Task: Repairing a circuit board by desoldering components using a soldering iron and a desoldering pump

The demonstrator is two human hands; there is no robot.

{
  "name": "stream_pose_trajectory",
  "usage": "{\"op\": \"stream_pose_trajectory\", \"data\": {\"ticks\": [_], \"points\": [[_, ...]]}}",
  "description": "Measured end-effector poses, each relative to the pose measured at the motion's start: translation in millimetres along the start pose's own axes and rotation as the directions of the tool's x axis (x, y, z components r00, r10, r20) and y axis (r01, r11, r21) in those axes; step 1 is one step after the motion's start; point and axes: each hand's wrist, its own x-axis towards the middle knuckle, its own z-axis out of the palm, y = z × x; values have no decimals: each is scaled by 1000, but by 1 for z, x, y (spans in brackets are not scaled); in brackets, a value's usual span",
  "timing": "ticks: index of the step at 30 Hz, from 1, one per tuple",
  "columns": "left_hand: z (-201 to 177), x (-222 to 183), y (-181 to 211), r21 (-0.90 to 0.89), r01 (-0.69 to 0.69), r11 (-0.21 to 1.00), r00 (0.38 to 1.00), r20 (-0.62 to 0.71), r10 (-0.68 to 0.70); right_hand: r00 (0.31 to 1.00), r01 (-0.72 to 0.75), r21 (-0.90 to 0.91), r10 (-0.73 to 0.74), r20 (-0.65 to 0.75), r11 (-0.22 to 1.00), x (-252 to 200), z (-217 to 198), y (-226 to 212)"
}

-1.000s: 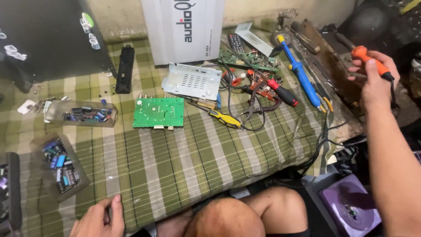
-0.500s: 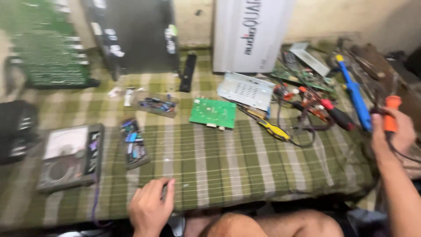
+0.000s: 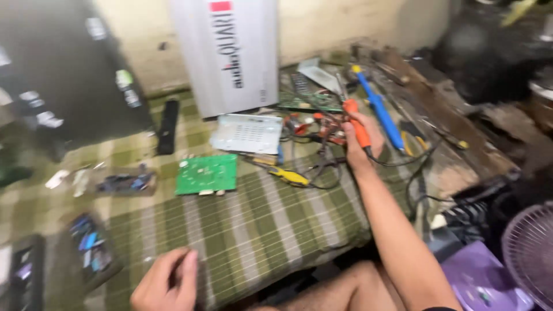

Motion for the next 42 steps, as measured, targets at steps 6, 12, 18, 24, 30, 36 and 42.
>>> {"op": "stream_pose_trajectory", "data": {"ticks": [6,12,18,24,30,36,42], "points": [[137,104,113,-291,-217,932,856,402,325,966,-171,393,233,-116,904,-2,3,-9],[322,167,135,-5,-467,884,825,357,438,988,31,99,-15,-155,995,5,-8,-10],[340,176,131,291,-443,848,680,726,106,986,-22,86,35,-160,996,5,8,6],[314,156,141,42,-403,914,818,465,339,988,25,215,9,-156,976,9,12,1],[306,142,154,-638,-196,745,894,196,403,994,82,219,-64,-88,972,5,3,-16],[299,124,164,-690,-164,705,941,105,321,995,96,275,-100,1,957,1,1,-19],[305,127,157,-720,149,678,950,294,103,994,109,36,-108,-34,993,3,5,0]]}}
